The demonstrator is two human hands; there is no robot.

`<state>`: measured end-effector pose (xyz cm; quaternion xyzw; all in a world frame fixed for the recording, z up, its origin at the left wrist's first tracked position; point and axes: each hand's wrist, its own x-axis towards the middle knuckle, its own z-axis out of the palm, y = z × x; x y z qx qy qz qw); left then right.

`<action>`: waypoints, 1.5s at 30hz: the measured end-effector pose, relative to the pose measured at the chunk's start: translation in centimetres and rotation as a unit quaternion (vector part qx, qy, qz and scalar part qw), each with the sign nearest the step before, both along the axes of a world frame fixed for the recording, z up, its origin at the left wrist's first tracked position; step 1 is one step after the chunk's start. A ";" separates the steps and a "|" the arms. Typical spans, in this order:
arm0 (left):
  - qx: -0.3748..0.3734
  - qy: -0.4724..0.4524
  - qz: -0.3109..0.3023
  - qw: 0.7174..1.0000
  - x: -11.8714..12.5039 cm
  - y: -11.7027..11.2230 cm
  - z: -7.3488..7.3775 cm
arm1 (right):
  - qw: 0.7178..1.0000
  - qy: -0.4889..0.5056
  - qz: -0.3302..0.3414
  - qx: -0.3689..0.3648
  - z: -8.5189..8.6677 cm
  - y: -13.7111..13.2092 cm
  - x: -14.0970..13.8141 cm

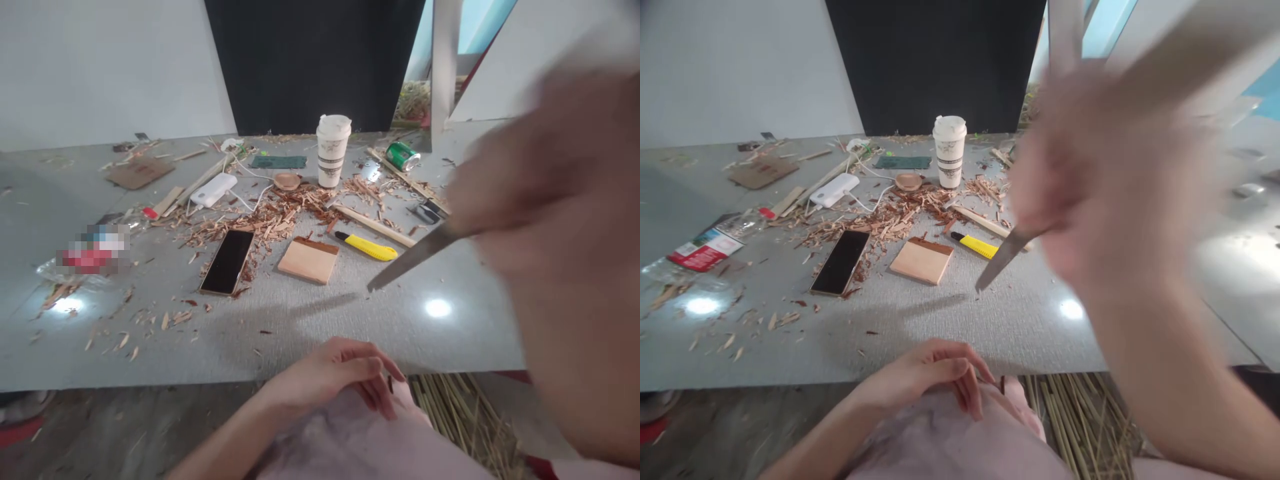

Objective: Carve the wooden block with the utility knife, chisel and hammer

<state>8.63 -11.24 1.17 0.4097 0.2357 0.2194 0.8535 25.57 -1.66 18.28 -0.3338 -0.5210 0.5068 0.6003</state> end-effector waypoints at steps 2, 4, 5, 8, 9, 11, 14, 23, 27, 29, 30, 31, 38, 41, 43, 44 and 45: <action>0.023 0.040 0.016 0.999 -0.5 -0.2 1.1 | 0.999 0.000 -0.034 0.023 -0.6 0.1 0.1; 0.109 0.122 0.082 0.983 -1.5 -0.5 2.6 | 0.998 -0.020 -0.051 0.016 -1.1 0.0 0.3; 0.191 0.162 0.141 0.958 -2.1 -0.5 3.4 | 0.998 -0.024 -0.054 0.007 -1.2 -0.2 0.4; 0.454 0.246 0.296 0.804 -3.9 -0.1 5.4 | 0.998 0.028 -0.047 -0.026 -1.4 -1.2 0.6; 0.509 0.278 0.316 0.751 -4.3 0.2 5.8 | 0.997 0.056 -0.036 -0.043 -1.6 -1.5 0.6; 0.564 0.342 0.326 0.677 -4.7 0.9 6.3 | 0.992 0.103 -0.008 -0.065 -2.2 -1.9 0.4; 0.571 0.387 0.293 0.662 -4.9 1.3 6.4 | 0.990 0.129 0.034 -0.049 -4.0 -1.7 0.3; 0.560 0.403 0.210 0.693 -5.2 0.8 6.4 | 0.982 0.171 0.052 -0.062 -8.0 -0.8 0.5; 0.559 0.431 0.233 0.669 -4.6 1.5 5.5 | 0.967 0.230 0.040 -0.099 -8.4 -0.4 0.6; 0.565 0.461 0.254 0.635 -4.2 1.6 4.9 | 0.958 0.255 0.022 -0.131 -8.5 -0.2 0.6; 0.570 0.481 0.246 0.620 -4.0 1.5 4.5 | 0.954 0.262 0.014 -0.146 -8.5 -0.1 0.6; 0.574 0.504 0.222 0.606 -3.9 1.4 4.3 | 0.951 0.266 0.007 -0.159 -8.5 -0.1 0.6; 0.566 0.580 0.042 0.584 -3.7 1.0 4.2 | 0.940 0.265 -0.001 -0.217 -8.2 0.1 1.0; 0.585 0.580 0.049 0.564 -3.5 1.4 4.0 | 0.947 0.249 -0.007 -0.201 -8.2 0.1 1.3; 0.609 0.583 0.062 0.534 -3.3 1.7 3.6 | 0.953 0.239 -0.022 -0.184 -8.4 0.2 1.3; 0.618 0.586 0.068 0.519 -3.3 1.8 3.3 | 0.955 0.237 -0.031 -0.176 -8.6 0.2 1.3; 0.624 0.589 0.071 0.508 -3.2 1.9 3.2 | 0.955 0.238 -0.040 -0.170 -8.7 0.2 1.3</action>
